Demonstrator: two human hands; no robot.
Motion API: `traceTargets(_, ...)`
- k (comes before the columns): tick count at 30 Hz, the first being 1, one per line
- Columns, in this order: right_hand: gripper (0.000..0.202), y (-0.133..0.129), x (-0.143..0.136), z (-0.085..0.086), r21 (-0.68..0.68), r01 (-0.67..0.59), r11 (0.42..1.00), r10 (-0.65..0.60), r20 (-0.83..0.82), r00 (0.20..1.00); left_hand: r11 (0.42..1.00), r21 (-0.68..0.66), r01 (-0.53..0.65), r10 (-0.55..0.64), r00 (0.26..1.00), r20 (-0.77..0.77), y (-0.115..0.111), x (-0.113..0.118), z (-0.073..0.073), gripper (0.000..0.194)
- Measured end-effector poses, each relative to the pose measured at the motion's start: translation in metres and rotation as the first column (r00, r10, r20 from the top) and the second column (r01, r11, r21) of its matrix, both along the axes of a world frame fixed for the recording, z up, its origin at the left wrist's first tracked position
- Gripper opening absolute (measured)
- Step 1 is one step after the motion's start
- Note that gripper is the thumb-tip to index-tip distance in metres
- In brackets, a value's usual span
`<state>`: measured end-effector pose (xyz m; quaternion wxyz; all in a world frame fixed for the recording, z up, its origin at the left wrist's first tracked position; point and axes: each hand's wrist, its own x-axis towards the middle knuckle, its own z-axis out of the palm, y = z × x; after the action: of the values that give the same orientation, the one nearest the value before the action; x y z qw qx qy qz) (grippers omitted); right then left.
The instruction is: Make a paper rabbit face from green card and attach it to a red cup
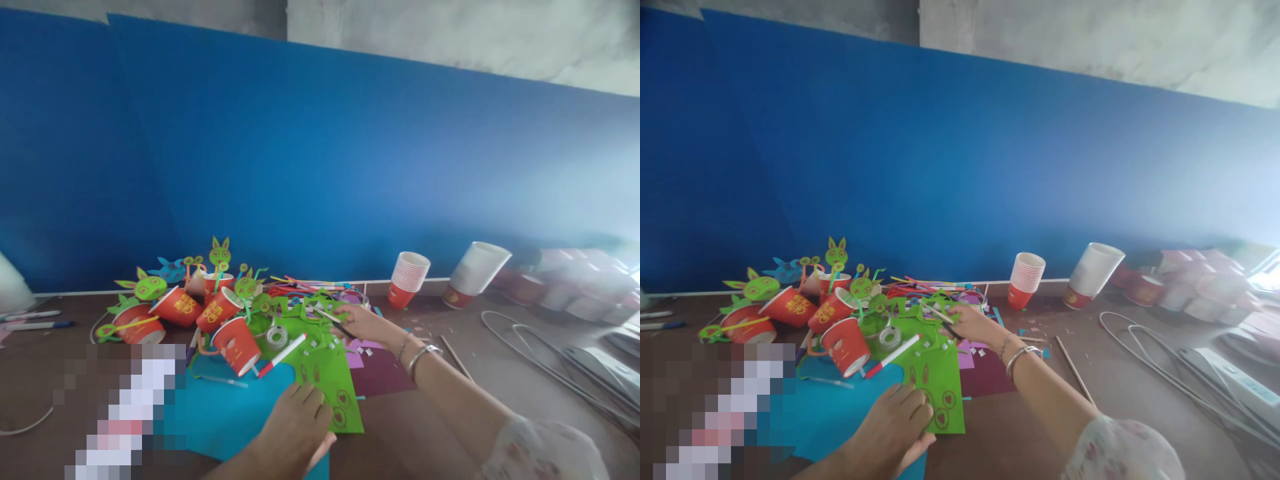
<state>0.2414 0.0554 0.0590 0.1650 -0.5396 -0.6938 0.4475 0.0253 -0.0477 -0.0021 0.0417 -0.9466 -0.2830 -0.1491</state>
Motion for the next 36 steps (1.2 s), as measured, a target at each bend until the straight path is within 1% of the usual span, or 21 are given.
traceTargets(2,0.045,-0.009,0.007,0.004,-0.042,0.013,0.999,-0.012,0.01,1.0,0.996,0.087,0.027,-0.025,0.999,-0.023,-0.005,0.005,0.001,0.013)
traceTargets(4,0.041,-0.02,0.016,0.01,-0.107,-0.015,0.994,0.018,0.024,1.0,0.993,0.113,0.029,-0.023,0.998,-0.052,-0.009,0.01,0.002,0.008)
traceTargets(5,0.039,-0.026,0.023,0.014,-0.185,-0.072,0.98,0.073,-0.002,0.997,0.996,0.092,0.014,-0.007,0.997,-0.074,-0.011,0.014,0.002,0.007)
traceTargets(7,0.034,-0.038,0.039,0.019,-0.277,-0.162,0.947,0.152,-0.059,0.987,0.998,-0.004,-0.065,0.064,0.989,-0.136,-0.014,0.02,0.004,0.007)
traceTargets(9,0.027,-0.049,0.059,0.018,-0.349,-0.184,0.919,0.175,-0.059,0.983,0.978,-0.107,-0.18,0.155,0.965,-0.211,-0.017,0.027,0.006,0.013)
traceTargets(11,0.024,-0.058,0.08,0.012,-0.433,-0.211,0.877,0.211,-0.048,0.976,0.948,-0.175,-0.265,0.211,0.937,-0.278,-0.018,0.031,0.007,0.024)
traceTargets(12,0.026,-0.062,0.089,0.007,-0.471,-0.226,0.852,0.231,-0.049,0.972,0.936,-0.201,-0.287,0.219,0.927,-0.303,-0.019,0.032,0.008,0.029)
traceTargets(13,0.028,-0.065,0.096,0.002,-0.514,-0.247,0.821,0.253,-0.06,0.966,0.928,-0.225,-0.298,0.217,0.921,-0.324,-0.02,0.033,0.008,0.033)
traceTargets(15,0.036,-0.07,0.105,-0.007,-0.564,-0.281,0.777,0.257,-0.123,0.958,0.919,-0.252,-0.304,0.206,0.914,-0.349,-0.021,0.033,0.008,0.036)
traceTargets(16,0.04,-0.072,0.107,-0.011,-0.577,-0.296,0.761,0.254,-0.155,0.955,0.917,-0.257,-0.305,0.203,0.912,-0.358,-0.021,0.033,0.008,0.036)
traceTargets(17,0.043,-0.074,0.106,-0.015,-0.573,-0.305,0.761,0.243,-0.185,0.952,0.918,-0.257,-0.301,0.198,0.911,-0.362,-0.022,0.033,0.008,0.036)
traceTargets(20,0.046,-0.074,0.094,-0.021,-0.528,-0.32,0.787,0.215,-0.251,0.944,0.934,-0.242,-0.262,0.165,0.919,-0.359,-0.022,0.031,0.008,0.036)
traceTargets(22,0.046,-0.071,0.083,-0.024,-0.52,-0.328,0.788,0.199,-0.289,0.936,0.942,-0.233,-0.242,0.149,0.923,-0.356,-0.022,0.03,0.01,0.035)
traceTargets(26,0.047,-0.065,0.067,-0.028,-0.572,-0.334,0.749,0.136,-0.361,0.923,0.943,-0.251,-0.219,0.124,0.93,-0.345,-0.021,0.028,0.013,0.037)
traceTargets(29,0.046,-0.063,0.063,-0.03,-0.6,-0.312,0.737,0.098,-0.362,0.927,0.931,-0.279,-0.235,0.132,0.93,-0.344,-0.02,0.028,0.013,0.041)
traceTargets(33,0.042,-0.065,0.066,-0.032,-0.601,-0.241,0.762,0.067,-0.298,0.952,0.915,-0.289,-0.283,0.181,0.925,-0.335,-0.02,0.031,0.013,0.044)
traceTargets(36,0.043,-0.065,0.069,-0.033,-0.594,-0.243,0.767,0.076,-0.292,0.953,0.915,-0.284,-0.288,0.19,0.925,-0.329,-0.019,0.033,0.014,0.044)
